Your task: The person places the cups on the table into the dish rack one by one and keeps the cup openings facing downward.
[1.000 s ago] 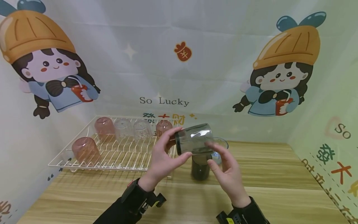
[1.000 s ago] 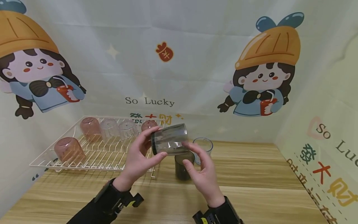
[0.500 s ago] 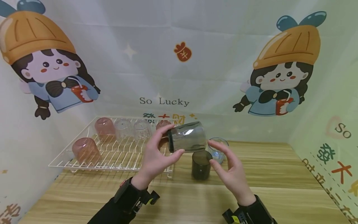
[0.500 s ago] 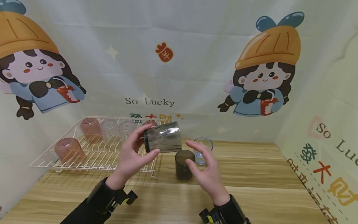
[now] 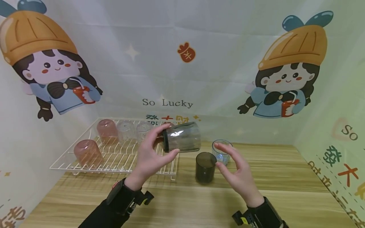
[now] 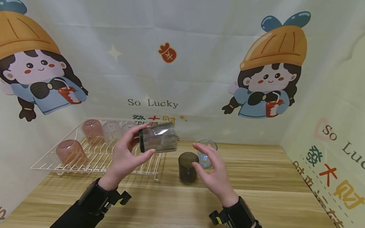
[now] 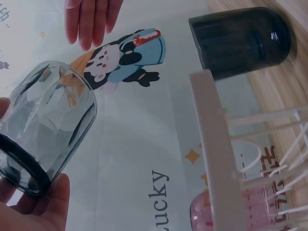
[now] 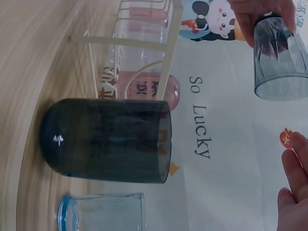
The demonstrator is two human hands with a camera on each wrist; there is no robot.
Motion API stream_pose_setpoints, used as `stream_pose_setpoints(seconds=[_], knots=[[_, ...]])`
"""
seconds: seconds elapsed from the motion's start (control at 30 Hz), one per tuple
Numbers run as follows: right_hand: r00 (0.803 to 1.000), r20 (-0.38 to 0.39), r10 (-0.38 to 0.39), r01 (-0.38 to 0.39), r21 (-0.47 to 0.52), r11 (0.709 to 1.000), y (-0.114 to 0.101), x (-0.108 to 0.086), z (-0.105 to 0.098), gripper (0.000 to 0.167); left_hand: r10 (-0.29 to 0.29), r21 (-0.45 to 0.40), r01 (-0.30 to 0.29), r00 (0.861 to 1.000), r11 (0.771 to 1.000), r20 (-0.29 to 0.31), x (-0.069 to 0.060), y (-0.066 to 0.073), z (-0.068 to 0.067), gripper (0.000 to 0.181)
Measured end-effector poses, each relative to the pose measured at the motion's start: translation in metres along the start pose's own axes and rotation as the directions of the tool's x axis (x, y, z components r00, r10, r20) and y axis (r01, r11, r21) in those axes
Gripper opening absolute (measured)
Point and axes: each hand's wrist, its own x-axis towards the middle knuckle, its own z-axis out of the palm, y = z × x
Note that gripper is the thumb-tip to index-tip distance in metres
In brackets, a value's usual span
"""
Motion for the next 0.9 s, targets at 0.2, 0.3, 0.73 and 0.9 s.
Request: stream_pose_setpoints(seconds=[0.2,0.3,0.73,0.9], knots=[[0.999,-0.001,-0.048,0.048,-0.057,0.997,0.002,0.001,-0.002,0.057,-0.018,0.027,0.018,1.0,0.999,-0.005,0.0,-0.005,-0.009,0.074],[0.998,-0.002,-0.067,0.067,-0.08,0.995,0.005,0.0,-0.002,0.058,-0.034,0.048,0.034,0.999,0.998,-0.001,0.0,-0.006,-0.013,0.074],[0.999,0.024,-0.032,0.035,-0.154,0.987,0.016,-0.005,-0.006,0.057,-0.116,0.174,0.113,0.993,0.978,0.006,-0.003,-0.01,-0.032,0.072],[0.999,0.039,-0.001,0.007,-0.174,0.985,0.016,-0.006,-0.008,0.058,-0.124,0.244,0.122,0.992,0.962,-0.007,-0.003,-0.011,-0.038,0.072]])
